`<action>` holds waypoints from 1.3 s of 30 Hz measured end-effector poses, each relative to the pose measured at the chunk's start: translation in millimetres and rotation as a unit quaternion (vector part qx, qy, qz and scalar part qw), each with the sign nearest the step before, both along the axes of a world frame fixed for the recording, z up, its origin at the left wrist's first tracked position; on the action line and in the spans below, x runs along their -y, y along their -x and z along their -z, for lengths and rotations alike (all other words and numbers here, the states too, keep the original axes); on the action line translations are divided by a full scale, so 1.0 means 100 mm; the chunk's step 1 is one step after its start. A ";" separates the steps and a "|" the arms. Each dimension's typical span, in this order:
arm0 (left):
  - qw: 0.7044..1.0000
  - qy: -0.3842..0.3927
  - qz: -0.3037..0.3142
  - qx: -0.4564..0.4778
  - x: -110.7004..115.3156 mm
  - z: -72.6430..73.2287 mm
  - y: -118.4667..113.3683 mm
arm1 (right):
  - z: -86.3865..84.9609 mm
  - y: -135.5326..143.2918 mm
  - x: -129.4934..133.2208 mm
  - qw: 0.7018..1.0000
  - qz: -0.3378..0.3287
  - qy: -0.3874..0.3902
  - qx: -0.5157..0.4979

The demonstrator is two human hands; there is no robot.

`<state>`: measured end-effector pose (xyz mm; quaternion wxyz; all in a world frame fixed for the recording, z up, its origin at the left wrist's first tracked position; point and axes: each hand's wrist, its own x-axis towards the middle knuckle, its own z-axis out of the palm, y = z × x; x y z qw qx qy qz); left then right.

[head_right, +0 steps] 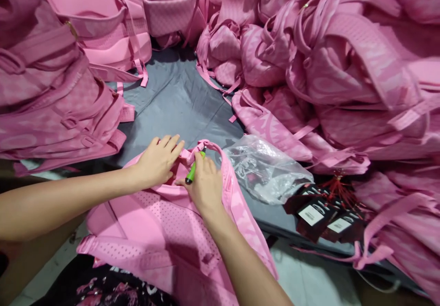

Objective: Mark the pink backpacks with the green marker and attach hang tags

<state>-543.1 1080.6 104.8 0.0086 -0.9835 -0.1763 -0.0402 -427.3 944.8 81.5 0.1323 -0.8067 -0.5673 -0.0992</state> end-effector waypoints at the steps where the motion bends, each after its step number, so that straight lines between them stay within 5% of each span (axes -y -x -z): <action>1: 1.000 -0.001 0.000 -0.007 0.00 0.01 -0.01 | 0.03 0.01 -0.07 0.999 0.013 0.037 0.008; 7: 1.000 -0.017 -0.005 -0.024 0.03 0.04 -0.02 | 0.07 0.14 -0.15 0.990 0.059 0.130 0.019; 23: 0.997 0.000 -0.029 -0.075 -0.03 0.01 -0.02 | 0.15 0.05 -0.03 0.998 0.026 0.037 -0.050; 39: 0.994 0.017 -0.108 -0.018 0.01 0.10 0.04 | 0.21 -0.03 -0.02 0.996 0.015 0.036 -0.081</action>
